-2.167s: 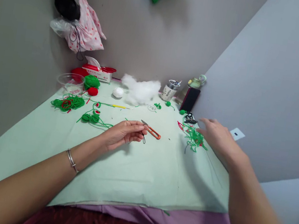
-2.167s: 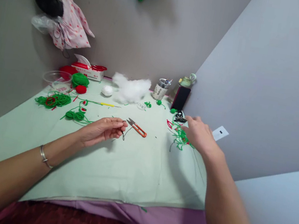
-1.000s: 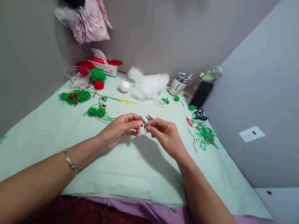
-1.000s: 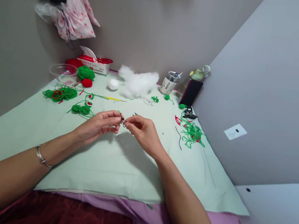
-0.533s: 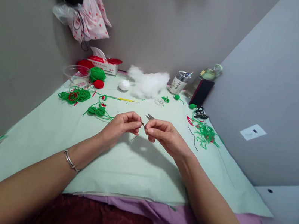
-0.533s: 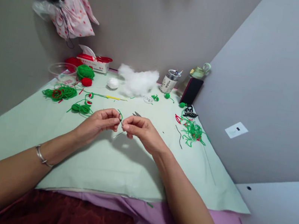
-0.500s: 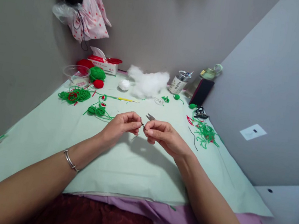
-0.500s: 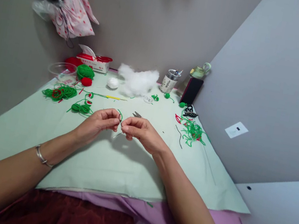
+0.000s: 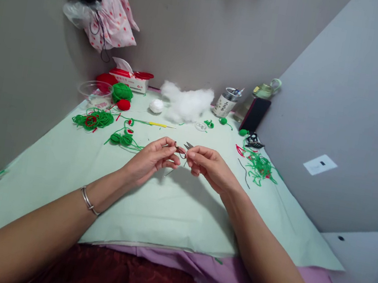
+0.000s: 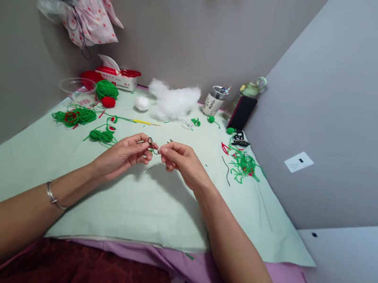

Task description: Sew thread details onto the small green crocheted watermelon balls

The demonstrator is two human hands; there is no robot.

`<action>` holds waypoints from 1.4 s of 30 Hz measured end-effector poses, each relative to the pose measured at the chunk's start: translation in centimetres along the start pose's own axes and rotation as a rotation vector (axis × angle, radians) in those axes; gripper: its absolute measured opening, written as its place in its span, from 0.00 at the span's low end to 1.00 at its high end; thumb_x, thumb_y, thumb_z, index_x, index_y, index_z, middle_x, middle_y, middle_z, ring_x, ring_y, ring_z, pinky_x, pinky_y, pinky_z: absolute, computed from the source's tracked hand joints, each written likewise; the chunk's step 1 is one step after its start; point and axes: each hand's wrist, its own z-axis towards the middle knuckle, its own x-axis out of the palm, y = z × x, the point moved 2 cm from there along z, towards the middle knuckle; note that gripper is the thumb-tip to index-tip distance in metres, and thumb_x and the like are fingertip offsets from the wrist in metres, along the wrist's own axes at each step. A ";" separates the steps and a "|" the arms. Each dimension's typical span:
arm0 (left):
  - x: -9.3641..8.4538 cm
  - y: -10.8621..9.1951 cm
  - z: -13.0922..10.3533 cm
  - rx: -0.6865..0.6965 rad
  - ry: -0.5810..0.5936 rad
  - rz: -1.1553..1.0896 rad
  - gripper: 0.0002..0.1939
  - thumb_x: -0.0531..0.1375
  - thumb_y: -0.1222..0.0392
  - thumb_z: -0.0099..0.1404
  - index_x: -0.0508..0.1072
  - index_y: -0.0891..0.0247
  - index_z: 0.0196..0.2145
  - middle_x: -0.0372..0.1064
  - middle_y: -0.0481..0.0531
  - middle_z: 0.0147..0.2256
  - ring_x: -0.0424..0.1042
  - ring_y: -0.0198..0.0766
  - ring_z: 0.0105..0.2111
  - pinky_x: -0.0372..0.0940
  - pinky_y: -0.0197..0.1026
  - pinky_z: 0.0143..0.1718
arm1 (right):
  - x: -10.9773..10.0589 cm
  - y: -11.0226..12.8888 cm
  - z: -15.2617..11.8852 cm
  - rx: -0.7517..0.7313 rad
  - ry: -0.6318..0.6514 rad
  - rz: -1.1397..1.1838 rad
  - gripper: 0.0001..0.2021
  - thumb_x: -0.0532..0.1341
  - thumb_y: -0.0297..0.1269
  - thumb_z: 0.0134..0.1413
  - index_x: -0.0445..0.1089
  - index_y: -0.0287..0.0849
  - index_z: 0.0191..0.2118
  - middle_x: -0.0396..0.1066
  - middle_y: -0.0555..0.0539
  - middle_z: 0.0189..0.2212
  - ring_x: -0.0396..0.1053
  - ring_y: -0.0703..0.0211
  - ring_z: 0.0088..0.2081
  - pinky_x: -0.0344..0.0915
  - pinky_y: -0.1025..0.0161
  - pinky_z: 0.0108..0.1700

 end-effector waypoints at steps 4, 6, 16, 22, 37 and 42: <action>0.1 0.0 0.0 -0.015 -0.013 -0.037 0.08 0.63 0.58 0.63 0.68 0.64 0.36 0.71 0.49 0.37 0.71 0.30 0.33 0.68 0.35 0.38 | 0.0 0.0 -0.2 -0.069 0.003 -0.143 0.12 0.66 0.45 0.53 0.73 0.39 0.33 0.65 0.52 0.25 0.58 0.69 0.24 0.56 0.68 0.29; 0.1 0.1 0.0 -0.004 -0.007 -0.018 0.08 0.63 0.58 0.63 0.67 0.63 0.36 0.71 0.48 0.35 0.72 0.30 0.33 0.68 0.36 0.39 | 0.1 0.2 -0.3 -0.127 -0.061 -0.203 0.12 0.65 0.45 0.53 0.74 0.39 0.34 0.66 0.51 0.26 0.58 0.68 0.25 0.56 0.67 0.29; 0.5 0.5 -0.2 0.009 0.016 0.133 0.09 0.62 0.56 0.64 0.66 0.62 0.35 0.68 0.46 0.31 0.70 0.31 0.31 0.67 0.37 0.37 | 0.8 0.4 -0.7 -0.463 -0.243 -0.590 0.06 0.63 0.38 0.58 0.76 0.43 0.37 0.68 0.49 0.30 0.61 0.64 0.29 0.57 0.64 0.31; 0.7 0.6 -0.2 -0.015 0.024 0.147 0.10 0.63 0.54 0.62 0.67 0.62 0.34 0.67 0.47 0.31 0.69 0.32 0.31 0.66 0.38 0.38 | 1.0 0.3 -0.9 -0.495 -0.233 -0.698 0.04 0.61 0.34 0.59 0.73 0.42 0.34 0.68 0.48 0.32 0.62 0.65 0.28 0.59 0.64 0.31; 0.6 0.7 -0.2 -0.094 0.062 0.057 0.11 0.66 0.61 0.58 0.73 0.64 0.39 0.69 0.50 0.35 0.70 0.33 0.33 0.67 0.40 0.41 | 1.0 1.4 -1.4 -0.594 -0.404 -0.747 0.05 0.57 0.29 0.55 0.67 0.42 0.30 0.63 0.50 0.28 0.59 0.65 0.26 0.58 0.64 0.30; 0.5 0.8 0.0 -0.083 0.047 0.026 0.11 0.65 0.61 0.59 0.74 0.65 0.40 0.71 0.51 0.36 0.72 0.35 0.36 0.68 0.43 0.45 | 0.6 1.1 -1.2 -0.517 -0.341 -0.707 0.05 0.59 0.34 0.59 0.69 0.42 0.31 0.66 0.49 0.29 0.61 0.64 0.28 0.57 0.64 0.31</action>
